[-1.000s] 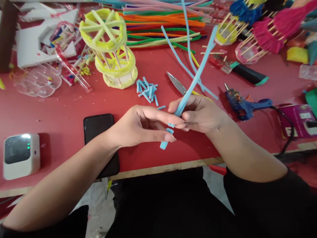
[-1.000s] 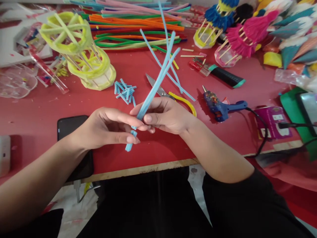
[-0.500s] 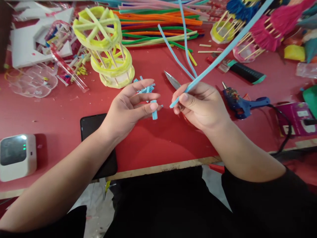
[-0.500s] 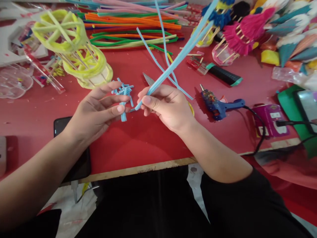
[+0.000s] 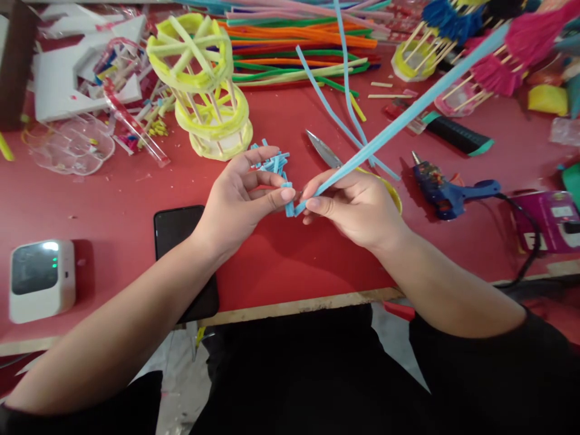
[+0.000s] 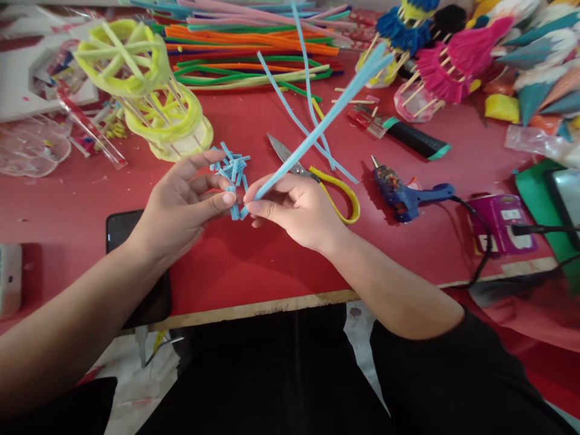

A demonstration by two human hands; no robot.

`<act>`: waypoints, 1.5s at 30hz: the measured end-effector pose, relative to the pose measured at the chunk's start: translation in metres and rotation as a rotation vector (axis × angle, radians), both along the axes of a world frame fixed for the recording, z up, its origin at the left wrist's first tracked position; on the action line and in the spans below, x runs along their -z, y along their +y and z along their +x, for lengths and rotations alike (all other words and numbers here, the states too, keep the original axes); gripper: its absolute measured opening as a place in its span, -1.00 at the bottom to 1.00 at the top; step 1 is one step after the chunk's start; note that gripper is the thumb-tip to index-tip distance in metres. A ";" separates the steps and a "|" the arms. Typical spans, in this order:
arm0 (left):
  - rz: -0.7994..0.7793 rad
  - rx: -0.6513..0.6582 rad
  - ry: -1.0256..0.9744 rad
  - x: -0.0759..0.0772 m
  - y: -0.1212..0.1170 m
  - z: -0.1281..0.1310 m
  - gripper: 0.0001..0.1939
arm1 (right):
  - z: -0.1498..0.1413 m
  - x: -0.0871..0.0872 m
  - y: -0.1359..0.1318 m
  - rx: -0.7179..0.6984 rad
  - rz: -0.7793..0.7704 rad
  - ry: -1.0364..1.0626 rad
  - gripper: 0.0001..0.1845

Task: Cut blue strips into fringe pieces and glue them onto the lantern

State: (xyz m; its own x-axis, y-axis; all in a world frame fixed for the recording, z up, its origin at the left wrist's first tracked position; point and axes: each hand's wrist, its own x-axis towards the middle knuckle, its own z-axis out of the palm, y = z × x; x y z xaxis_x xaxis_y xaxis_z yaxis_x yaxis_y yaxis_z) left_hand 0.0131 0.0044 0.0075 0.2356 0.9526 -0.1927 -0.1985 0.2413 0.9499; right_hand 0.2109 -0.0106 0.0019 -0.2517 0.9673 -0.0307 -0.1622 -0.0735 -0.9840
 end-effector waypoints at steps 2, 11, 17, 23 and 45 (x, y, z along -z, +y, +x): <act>-0.005 0.002 -0.005 -0.001 0.000 0.001 -0.34 | -0.001 -0.002 0.000 -0.006 0.003 0.004 -0.62; -0.040 0.104 -0.066 -0.004 -0.002 0.002 -0.30 | -0.002 0.002 -0.001 0.005 0.023 0.064 -0.68; -0.195 0.204 -0.109 -0.009 -0.001 0.000 -0.14 | -0.002 0.003 -0.002 -0.106 -0.118 0.176 -0.74; -0.232 0.257 -0.112 -0.009 -0.002 -0.002 -0.03 | 0.004 0.001 -0.002 -0.225 -0.221 0.147 -0.62; -0.343 0.213 -0.088 -0.007 -0.002 0.001 -0.16 | 0.000 -0.005 -0.002 -0.167 -0.162 0.055 -0.70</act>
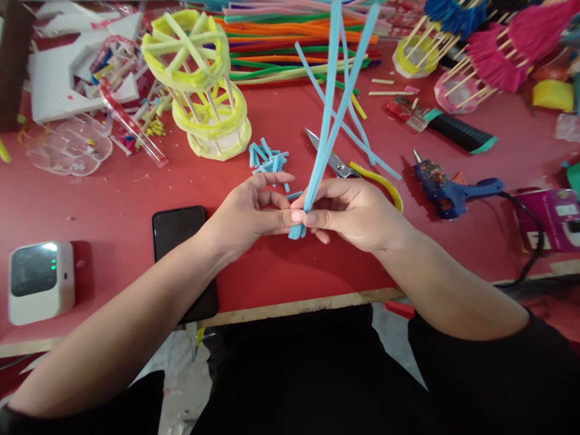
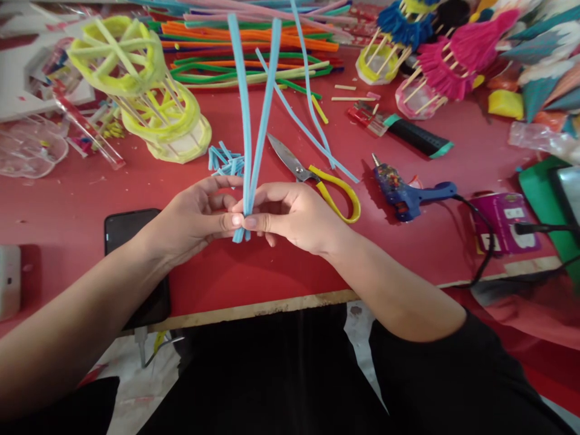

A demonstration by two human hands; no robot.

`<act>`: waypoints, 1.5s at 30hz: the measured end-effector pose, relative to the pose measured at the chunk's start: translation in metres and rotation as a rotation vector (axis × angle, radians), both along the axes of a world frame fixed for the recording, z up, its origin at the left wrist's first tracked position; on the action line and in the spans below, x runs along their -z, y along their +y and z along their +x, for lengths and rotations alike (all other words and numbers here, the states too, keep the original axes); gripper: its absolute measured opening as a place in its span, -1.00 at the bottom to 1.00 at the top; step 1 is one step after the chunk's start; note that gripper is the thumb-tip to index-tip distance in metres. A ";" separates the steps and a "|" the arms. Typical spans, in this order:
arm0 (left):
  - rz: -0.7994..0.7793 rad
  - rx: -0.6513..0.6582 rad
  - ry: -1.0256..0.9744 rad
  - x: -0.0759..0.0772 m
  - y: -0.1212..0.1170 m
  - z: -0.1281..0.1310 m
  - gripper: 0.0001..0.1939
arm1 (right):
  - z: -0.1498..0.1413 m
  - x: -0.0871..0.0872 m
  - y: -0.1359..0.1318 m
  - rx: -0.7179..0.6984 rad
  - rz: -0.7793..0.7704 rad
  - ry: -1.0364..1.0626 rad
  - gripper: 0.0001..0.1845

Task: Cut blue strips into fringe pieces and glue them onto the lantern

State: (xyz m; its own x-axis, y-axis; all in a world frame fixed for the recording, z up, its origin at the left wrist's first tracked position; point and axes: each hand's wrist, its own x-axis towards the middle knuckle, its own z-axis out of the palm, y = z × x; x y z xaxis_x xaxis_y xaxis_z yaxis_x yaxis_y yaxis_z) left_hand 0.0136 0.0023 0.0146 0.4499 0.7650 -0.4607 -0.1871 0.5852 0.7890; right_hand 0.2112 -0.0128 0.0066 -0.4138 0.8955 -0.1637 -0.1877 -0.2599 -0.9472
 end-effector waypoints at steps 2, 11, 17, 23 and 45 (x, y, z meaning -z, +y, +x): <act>0.007 0.005 0.001 0.001 0.000 0.000 -0.23 | 0.000 0.002 0.000 0.008 0.023 0.025 -0.72; 0.054 -0.034 0.045 0.000 -0.002 0.001 -0.40 | -0.001 0.004 -0.002 0.106 0.079 -0.024 -0.69; 0.126 -0.018 0.180 -0.005 -0.007 0.004 -0.60 | 0.001 0.008 0.000 0.196 0.116 -0.134 -0.70; 0.064 0.077 0.105 -0.004 -0.005 0.003 -0.55 | 0.001 0.009 0.001 0.191 0.066 -0.136 -0.64; -0.070 0.188 -0.012 -0.003 0.000 0.000 -0.63 | -0.003 0.001 -0.004 0.146 -0.048 0.055 -0.69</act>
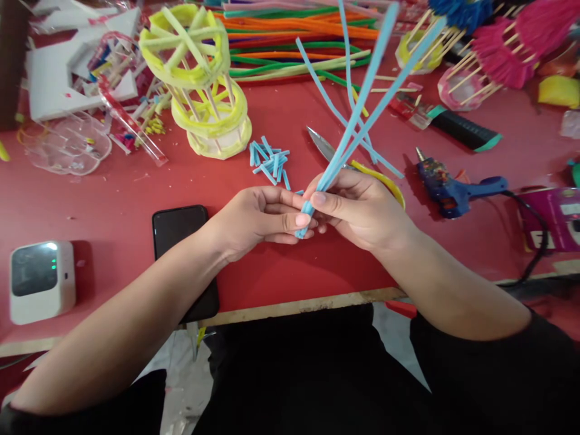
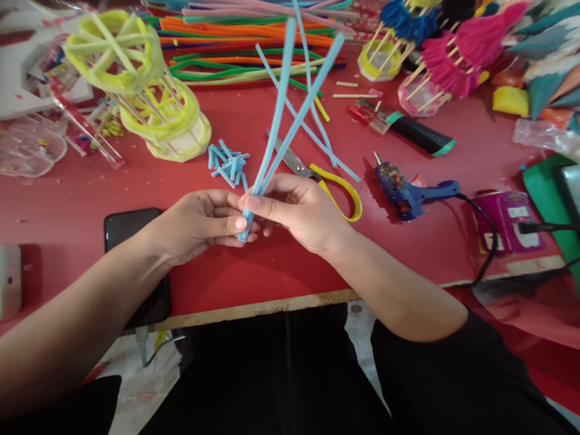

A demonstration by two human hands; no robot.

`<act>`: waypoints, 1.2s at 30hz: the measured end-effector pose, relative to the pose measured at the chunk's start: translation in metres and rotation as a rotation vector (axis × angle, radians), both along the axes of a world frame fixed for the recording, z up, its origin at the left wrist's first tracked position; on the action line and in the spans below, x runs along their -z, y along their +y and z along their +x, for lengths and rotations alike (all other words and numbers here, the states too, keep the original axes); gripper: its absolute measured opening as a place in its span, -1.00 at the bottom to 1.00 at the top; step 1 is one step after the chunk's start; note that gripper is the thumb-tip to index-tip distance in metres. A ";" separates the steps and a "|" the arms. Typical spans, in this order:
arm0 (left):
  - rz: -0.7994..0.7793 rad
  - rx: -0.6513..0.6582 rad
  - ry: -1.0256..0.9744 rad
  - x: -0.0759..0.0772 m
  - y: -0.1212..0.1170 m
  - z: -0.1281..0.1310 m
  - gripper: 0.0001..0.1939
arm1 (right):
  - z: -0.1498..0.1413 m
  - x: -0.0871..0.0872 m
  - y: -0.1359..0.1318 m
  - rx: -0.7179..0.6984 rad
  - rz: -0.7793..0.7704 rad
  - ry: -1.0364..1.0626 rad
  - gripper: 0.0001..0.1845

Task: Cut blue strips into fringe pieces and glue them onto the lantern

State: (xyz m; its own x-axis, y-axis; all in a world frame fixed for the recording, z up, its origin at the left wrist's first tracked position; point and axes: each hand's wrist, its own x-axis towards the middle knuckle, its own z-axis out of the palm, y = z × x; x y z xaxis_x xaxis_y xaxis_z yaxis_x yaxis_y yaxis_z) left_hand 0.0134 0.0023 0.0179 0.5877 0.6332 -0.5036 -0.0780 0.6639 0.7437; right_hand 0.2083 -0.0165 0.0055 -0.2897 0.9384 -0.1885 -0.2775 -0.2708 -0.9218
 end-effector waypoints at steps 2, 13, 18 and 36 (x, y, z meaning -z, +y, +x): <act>0.009 -0.027 -0.005 0.001 0.000 0.001 -0.60 | 0.000 0.000 0.001 0.014 0.003 -0.011 -0.68; 0.192 -0.311 0.088 0.004 0.002 0.001 -0.58 | 0.002 0.003 0.006 0.160 0.069 -0.085 -0.65; 0.298 -0.309 0.144 0.001 -0.002 0.002 -0.54 | -0.001 0.003 0.003 0.137 0.095 -0.103 -0.64; 0.922 -0.325 0.544 0.017 0.002 -0.003 -0.73 | 0.002 0.010 0.005 0.135 0.086 -0.086 -0.67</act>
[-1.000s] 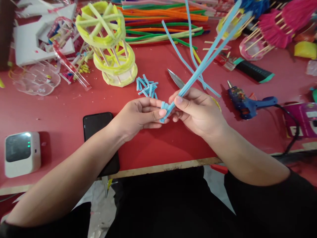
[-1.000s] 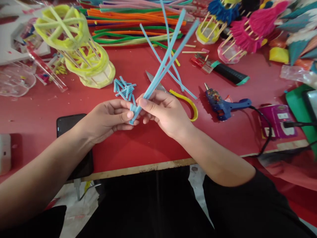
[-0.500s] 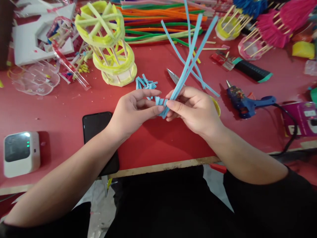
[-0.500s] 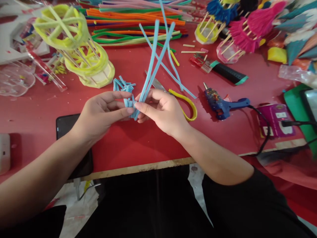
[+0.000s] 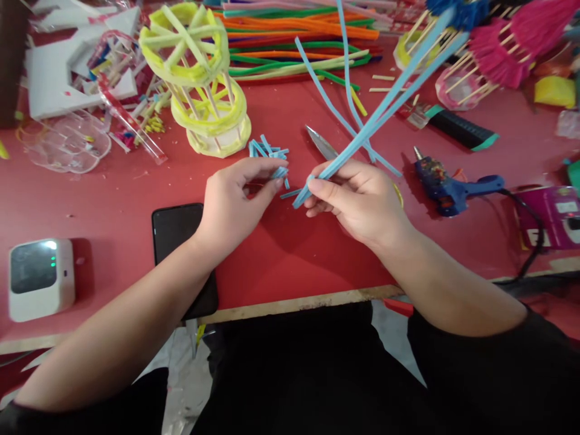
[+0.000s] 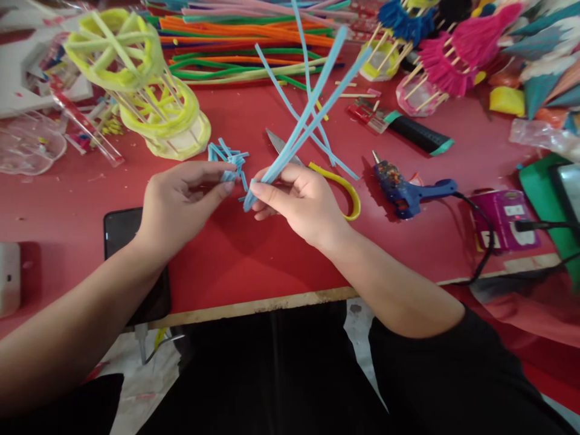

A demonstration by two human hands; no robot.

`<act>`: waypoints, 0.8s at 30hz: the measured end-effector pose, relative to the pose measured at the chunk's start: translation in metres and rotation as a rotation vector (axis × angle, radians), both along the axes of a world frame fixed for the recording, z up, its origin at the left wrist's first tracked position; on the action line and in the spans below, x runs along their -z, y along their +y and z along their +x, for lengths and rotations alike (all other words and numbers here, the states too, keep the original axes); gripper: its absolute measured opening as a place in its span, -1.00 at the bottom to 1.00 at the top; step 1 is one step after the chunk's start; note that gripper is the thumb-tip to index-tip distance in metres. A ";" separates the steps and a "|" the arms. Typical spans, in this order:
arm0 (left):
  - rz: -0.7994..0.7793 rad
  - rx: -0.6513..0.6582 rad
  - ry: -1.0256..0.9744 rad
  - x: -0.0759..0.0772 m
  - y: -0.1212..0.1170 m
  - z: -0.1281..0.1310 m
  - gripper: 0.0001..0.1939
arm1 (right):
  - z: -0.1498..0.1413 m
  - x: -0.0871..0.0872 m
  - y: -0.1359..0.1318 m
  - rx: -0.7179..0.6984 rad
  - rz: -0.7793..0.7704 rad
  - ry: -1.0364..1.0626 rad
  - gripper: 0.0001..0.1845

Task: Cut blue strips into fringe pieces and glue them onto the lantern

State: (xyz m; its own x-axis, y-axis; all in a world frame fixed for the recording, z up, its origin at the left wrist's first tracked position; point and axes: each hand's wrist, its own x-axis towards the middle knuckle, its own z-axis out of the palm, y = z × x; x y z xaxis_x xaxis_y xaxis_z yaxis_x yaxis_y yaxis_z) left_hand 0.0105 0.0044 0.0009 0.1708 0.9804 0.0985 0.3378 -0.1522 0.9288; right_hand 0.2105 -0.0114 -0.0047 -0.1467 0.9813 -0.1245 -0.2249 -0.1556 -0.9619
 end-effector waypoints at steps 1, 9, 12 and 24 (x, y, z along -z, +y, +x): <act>0.024 0.000 0.029 0.001 0.001 -0.001 -0.74 | 0.000 0.000 0.000 -0.006 -0.008 0.002 -0.67; 0.167 0.014 0.011 0.012 0.007 -0.006 -0.62 | 0.001 0.001 0.002 0.001 0.001 -0.034 -0.66; 0.201 0.054 -0.090 0.012 0.007 -0.006 -0.67 | 0.000 0.001 0.002 0.032 0.000 -0.044 -0.63; -0.183 0.179 -0.277 -0.006 -0.003 0.006 -0.69 | 0.000 -0.002 0.000 -0.005 0.040 -0.100 -0.66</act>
